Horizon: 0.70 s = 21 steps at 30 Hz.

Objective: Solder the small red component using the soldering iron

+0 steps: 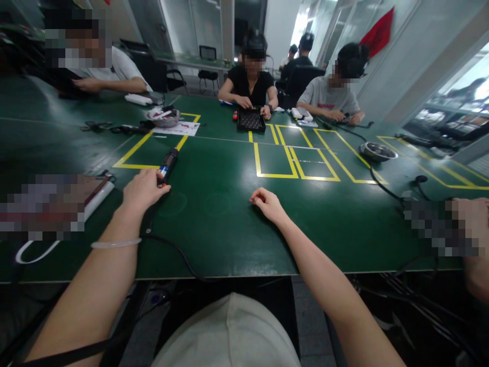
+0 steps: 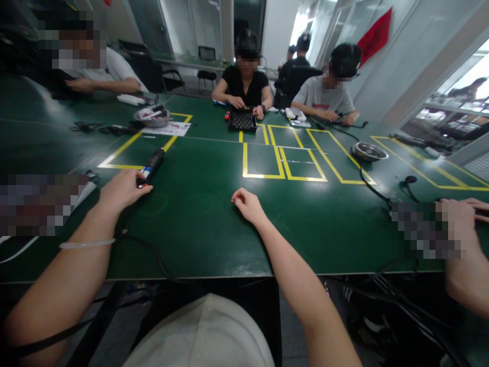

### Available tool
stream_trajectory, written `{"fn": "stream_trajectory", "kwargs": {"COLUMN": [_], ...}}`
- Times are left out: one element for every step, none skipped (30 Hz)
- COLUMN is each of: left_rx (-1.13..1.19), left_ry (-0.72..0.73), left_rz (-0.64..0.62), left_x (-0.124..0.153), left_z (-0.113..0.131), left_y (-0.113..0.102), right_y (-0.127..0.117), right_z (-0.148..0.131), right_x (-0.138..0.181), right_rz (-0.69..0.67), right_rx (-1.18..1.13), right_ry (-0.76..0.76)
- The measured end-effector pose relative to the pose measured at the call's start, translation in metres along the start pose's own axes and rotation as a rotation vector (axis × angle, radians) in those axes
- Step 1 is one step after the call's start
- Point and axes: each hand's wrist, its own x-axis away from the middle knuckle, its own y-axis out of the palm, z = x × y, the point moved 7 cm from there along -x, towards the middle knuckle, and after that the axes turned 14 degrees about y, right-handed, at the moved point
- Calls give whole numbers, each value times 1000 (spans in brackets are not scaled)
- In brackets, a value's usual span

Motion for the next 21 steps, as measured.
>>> {"fn": "stream_trajectory", "kwargs": {"left_rx": [-2, -4, -6, -8, -10, -12, -12, -10, -4, 3, 12, 18, 23, 24, 24, 23, 20, 17, 21, 36, 69], "left_ry": [-9, -15, -18, -19, -19, -20, -20, -17, -16, -17, -19, -29, -46, -69, -91, -110, -117, -107, -77, -30, 30], "left_rz": [-6, -11, -11, -9, -5, 1, 8, 15, 19, 23, 25, 27, 30, 33, 33, 39, 63, 116, 194, 286, 377], "left_x": [1, 3, 4, 5, 6, 8, 9, 10, 11, 12, 13, 13, 14, 14, 15, 16, 17, 17, 18, 19, 21], "left_z": [3, 6, 8, 9, 11, 12, 13, 14, 15, 16, 17, 17, 16, 15, 13, 12, 11, 13, 17, 23, 32], "left_y": [-1, -2, -3, -4, -4, -6, -7, -8, -10, -11, -12, -13, -14, -15, -15, -16, -18, -22, -27, -34, -40], "right_y": [0, 0, 0, 0, 0, 0, 0, 0, 0, 0, 0, 0, 0, 0, 0, 1, 1, 1, 1, 1, 1], "right_z": [0, 0, -1, -1, -1, -2, -2, -2, -3, -4, -4, -4, -4, -4, -3, -3, -2, -2, -2, -3, -4], "right_x": [0, 0, 0, 0, 0, 1, 1, 1, 1, 1, 1, 1, 0, 0, 0, 0, 0, 0, 0, 0, 0], "right_rz": [-3, -4, -6, -6, -5, -5, -4, -3, -2, 1, 1, 2, 2, 2, 2, 2, 1, 0, 0, 1, 3], "right_rx": [3, 6, 11, 15, 17, 20, 23, 23, 23, 22, 21, 20, 20, 20, 19, 17, 13, 7, 0, -5, -6], "right_ry": [-1, -2, -3, -3, -2, -1, -1, -3, -9, -16, -21, -25, -26, -25, -23, -21, -19, -19, -20, -22, -24]}}
